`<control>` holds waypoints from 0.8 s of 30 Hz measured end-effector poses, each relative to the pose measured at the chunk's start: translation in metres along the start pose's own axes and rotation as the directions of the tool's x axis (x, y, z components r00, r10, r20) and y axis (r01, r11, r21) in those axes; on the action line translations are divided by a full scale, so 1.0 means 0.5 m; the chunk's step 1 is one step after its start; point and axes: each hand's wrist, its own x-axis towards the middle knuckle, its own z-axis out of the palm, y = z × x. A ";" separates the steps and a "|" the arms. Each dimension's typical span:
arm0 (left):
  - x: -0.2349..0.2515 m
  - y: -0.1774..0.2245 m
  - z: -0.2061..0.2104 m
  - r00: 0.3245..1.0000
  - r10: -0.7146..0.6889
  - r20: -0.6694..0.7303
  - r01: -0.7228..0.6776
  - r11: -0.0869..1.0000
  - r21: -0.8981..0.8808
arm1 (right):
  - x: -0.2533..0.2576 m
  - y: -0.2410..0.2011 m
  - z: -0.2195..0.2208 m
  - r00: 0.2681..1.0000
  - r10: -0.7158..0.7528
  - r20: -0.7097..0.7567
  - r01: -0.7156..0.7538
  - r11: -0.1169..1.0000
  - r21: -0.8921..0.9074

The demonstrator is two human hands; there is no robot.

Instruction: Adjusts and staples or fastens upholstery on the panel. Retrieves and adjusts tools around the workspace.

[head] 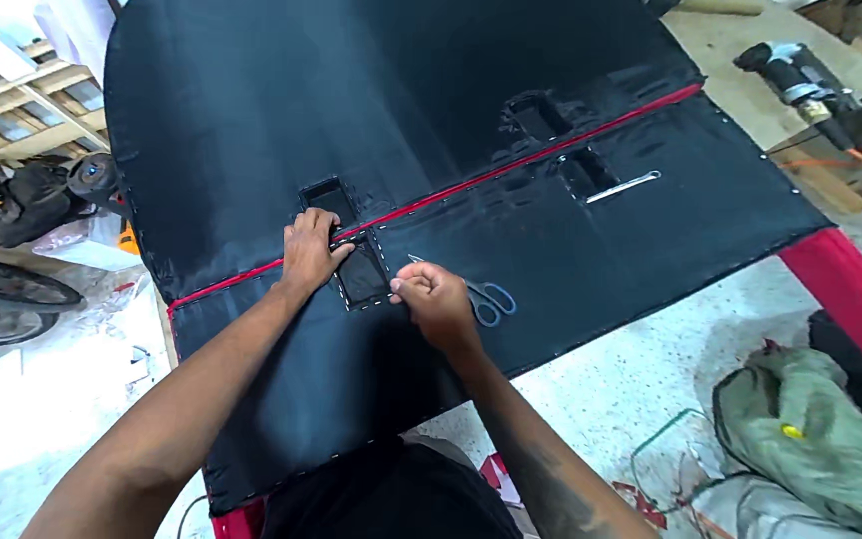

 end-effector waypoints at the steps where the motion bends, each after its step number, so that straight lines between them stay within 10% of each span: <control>1: 0.004 -0.012 0.000 1.000 -0.005 0.028 0.006 1.000 -0.017 | 0.011 0.003 0.030 0.999 -0.029 -0.015 0.029 0.999 -0.022; 9: 0.014 -0.059 -0.003 0.993 0.076 0.090 -0.064 0.990 -0.127 | 0.122 0.009 0.208 0.986 -0.096 -0.138 0.010 0.853 -0.523; 24: 0.048 -0.088 -0.010 0.963 0.198 0.185 -0.180 0.978 -0.109 | 0.154 0.036 0.272 0.942 -0.160 -0.296 -0.069 0.769 -0.636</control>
